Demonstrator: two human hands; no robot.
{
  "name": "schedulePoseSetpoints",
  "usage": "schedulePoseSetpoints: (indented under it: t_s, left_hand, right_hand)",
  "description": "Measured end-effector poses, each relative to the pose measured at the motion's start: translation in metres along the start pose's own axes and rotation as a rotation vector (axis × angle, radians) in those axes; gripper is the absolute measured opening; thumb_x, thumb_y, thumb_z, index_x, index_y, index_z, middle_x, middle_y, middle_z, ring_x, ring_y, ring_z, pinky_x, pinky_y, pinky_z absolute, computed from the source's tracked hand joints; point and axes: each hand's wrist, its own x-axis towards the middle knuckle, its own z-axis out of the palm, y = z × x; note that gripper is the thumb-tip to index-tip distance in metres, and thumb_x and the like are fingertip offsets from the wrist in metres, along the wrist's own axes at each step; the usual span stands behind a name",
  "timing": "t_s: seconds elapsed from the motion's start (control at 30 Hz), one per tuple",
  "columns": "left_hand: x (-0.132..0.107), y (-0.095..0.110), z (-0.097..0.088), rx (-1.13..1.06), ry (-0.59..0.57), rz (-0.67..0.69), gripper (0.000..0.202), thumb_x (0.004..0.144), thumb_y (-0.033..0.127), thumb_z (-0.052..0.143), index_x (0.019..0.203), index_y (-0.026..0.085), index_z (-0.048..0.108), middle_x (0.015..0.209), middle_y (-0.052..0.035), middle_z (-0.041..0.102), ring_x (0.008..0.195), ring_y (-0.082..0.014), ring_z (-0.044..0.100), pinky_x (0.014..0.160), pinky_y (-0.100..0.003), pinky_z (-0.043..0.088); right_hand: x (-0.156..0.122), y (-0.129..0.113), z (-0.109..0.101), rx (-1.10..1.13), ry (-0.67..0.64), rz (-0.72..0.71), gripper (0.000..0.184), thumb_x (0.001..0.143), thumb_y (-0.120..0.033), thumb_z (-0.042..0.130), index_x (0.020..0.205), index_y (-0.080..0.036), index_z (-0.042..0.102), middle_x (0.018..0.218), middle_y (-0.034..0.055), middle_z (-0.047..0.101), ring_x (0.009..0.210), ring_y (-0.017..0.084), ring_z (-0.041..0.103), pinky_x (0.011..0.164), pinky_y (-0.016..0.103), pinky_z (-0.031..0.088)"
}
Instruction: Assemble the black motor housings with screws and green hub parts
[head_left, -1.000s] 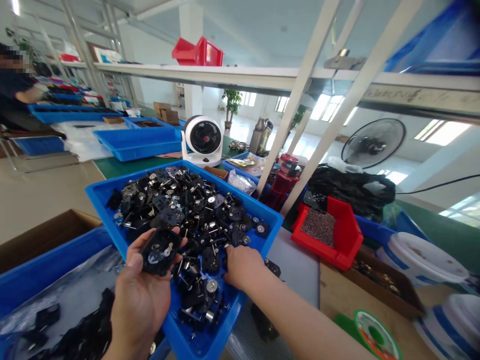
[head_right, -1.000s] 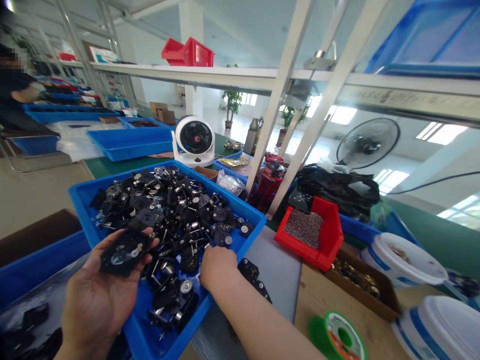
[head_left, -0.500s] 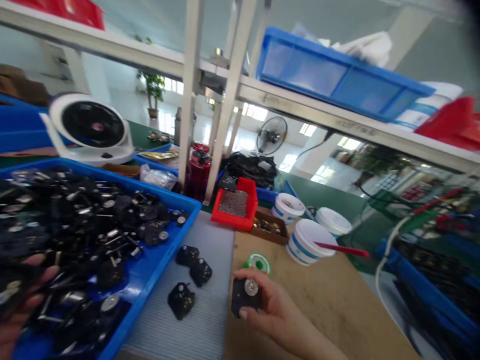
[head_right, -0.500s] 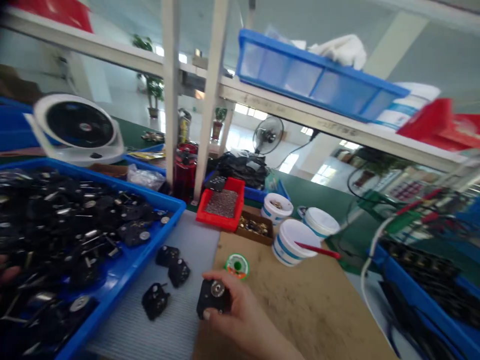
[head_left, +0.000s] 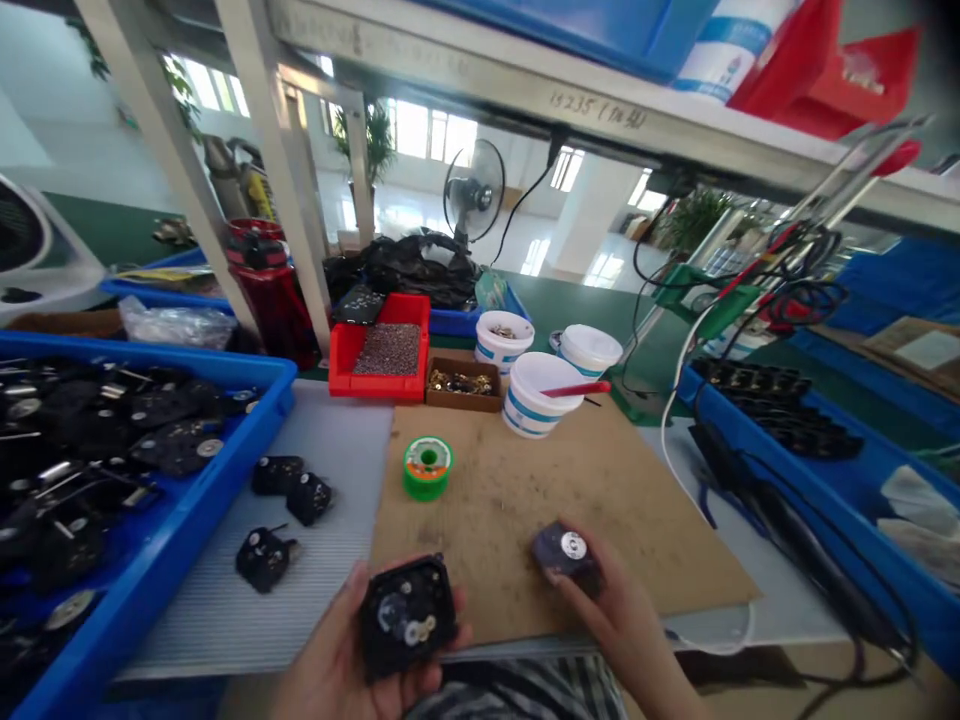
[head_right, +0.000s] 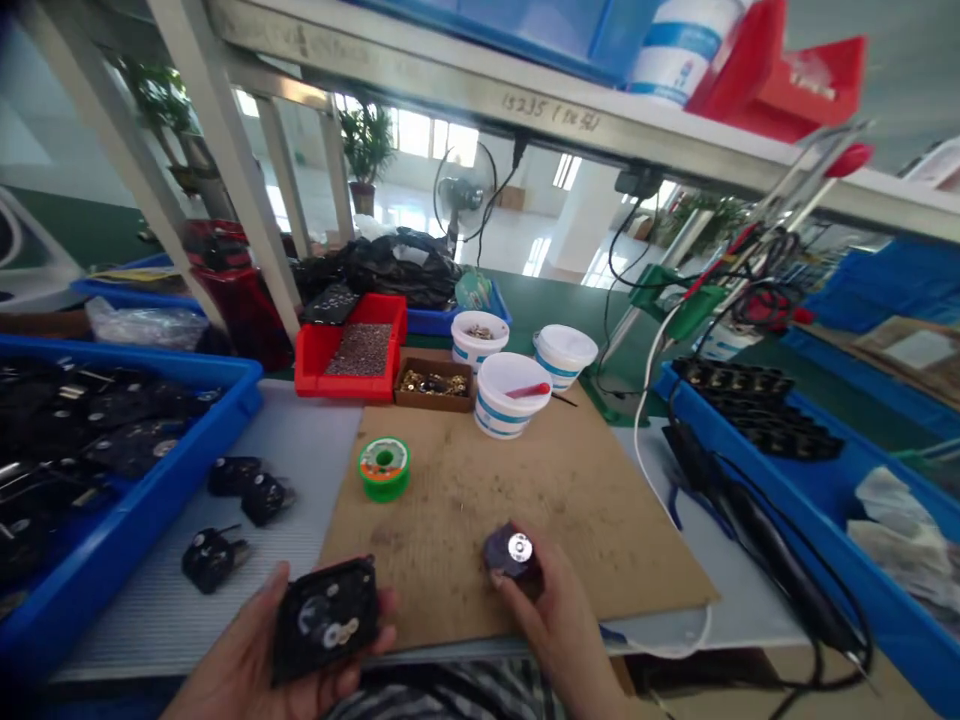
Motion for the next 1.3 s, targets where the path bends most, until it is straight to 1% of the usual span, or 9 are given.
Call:
schedulePoseSetpoints:
  t_s: [0.1,0.23,0.37,0.47,0.53,0.67,0.8,1.0,1.3]
  left_hand:
    - [0.012,-0.019,0.008,0.019,-0.048,-0.040,0.058,0.091,0.041,0.061,0.134,0.008,0.039,0.108,-0.0253,0.073,0.099,-0.0382,0.072,0.069,-0.030,0.058]
    - [0.010,-0.024,0.014,0.041,-0.077,-0.045,0.053,0.093,0.042,0.057,0.130,0.008,0.042,0.113,-0.0284,0.071,0.096,-0.0368,0.073,0.069,-0.030,0.056]
    - [0.005,-0.025,0.021,0.071,-0.061,-0.030,0.050,0.094,0.043,0.056,0.127,0.007,0.044,0.113,-0.0302,0.070,0.093,-0.0358,0.073,0.068,-0.030,0.054]
    - [0.005,-0.028,0.022,0.090,-0.061,-0.027,0.052,0.091,0.043,0.060,0.127,0.009,0.045,0.114,-0.0296,0.070,0.094,-0.0360,0.073,0.070,-0.030,0.052]
    - [0.006,-0.029,0.023,0.093,-0.077,-0.046,0.053,0.089,0.043,0.064,0.126,0.009,0.046,0.115,-0.0296,0.070,0.094,-0.0357,0.073,0.070,-0.030,0.051]
    - [0.006,-0.030,0.023,0.089,-0.111,-0.068,0.057,0.084,0.043,0.070,0.126,0.011,0.048,0.117,-0.0294,0.069,0.093,-0.0333,0.072,0.070,-0.029,0.049]
    - [0.005,-0.030,0.023,0.096,-0.117,-0.096,0.056,0.081,0.045,0.072,0.123,0.013,0.053,0.115,-0.0261,0.071,0.096,-0.0336,0.071,0.072,-0.029,0.047]
    - [0.002,-0.030,0.026,0.094,-0.133,-0.090,0.050,0.080,0.045,0.073,0.118,0.015,0.061,0.114,-0.0219,0.073,0.095,-0.0323,0.071,0.070,-0.028,0.046]
    - [0.001,-0.030,0.027,0.094,-0.109,-0.103,0.049,0.081,0.045,0.073,0.118,0.016,0.063,0.114,-0.0205,0.073,0.096,-0.0325,0.071,0.072,-0.029,0.046]
  right_hand:
    - [-0.004,-0.005,0.014,-0.233,0.072,-0.162,0.034,0.089,-0.037,0.062,0.120,-0.023,0.059,0.114,0.0127,0.059,0.105,0.030,0.060,0.088,0.047,0.052]
    - [-0.002,-0.009,0.023,-0.482,0.134,-0.219,0.035,0.085,-0.047,0.068,0.103,-0.019,0.062,0.104,0.0131,0.058,0.093,0.032,0.059,0.076,0.048,0.051]
    - [0.001,-0.013,0.011,-0.604,0.034,-0.248,0.037,0.081,-0.050,0.073,0.096,-0.018,0.062,0.092,0.0095,0.060,0.085,0.032,0.059,0.072,0.046,0.046]
    - [0.002,-0.015,-0.001,-0.627,-0.057,-0.281,0.040,0.078,-0.047,0.078,0.103,-0.020,0.062,0.090,0.0068,0.062,0.084,0.031,0.059,0.071,0.044,0.043]
    - [0.002,-0.014,-0.006,-0.616,-0.110,-0.290,0.038,0.079,-0.039,0.079,0.107,-0.021,0.062,0.090,0.0058,0.064,0.083,0.030,0.059,0.071,0.043,0.043]
    - [0.003,-0.011,-0.009,-0.523,-0.167,-0.300,0.027,0.080,-0.027,0.078,0.098,-0.019,0.060,0.085,0.0040,0.066,0.080,0.027,0.061,0.072,0.042,0.043]
    - [0.004,-0.015,-0.015,-0.335,-0.108,-0.334,0.023,0.083,-0.025,0.073,0.099,-0.019,0.058,0.086,0.0047,0.067,0.077,0.025,0.061,0.069,0.039,0.045]
    - [-0.003,-0.039,-0.029,-0.103,-0.048,-0.352,0.018,0.090,-0.026,0.061,0.108,-0.022,0.059,0.087,0.0045,0.069,0.074,0.019,0.065,0.066,0.031,0.051]
    - [-0.017,-0.057,-0.037,-0.069,-0.033,-0.368,0.025,0.087,-0.020,0.061,0.112,-0.025,0.057,0.080,0.0010,0.067,0.066,0.017,0.064,0.057,0.025,0.051]
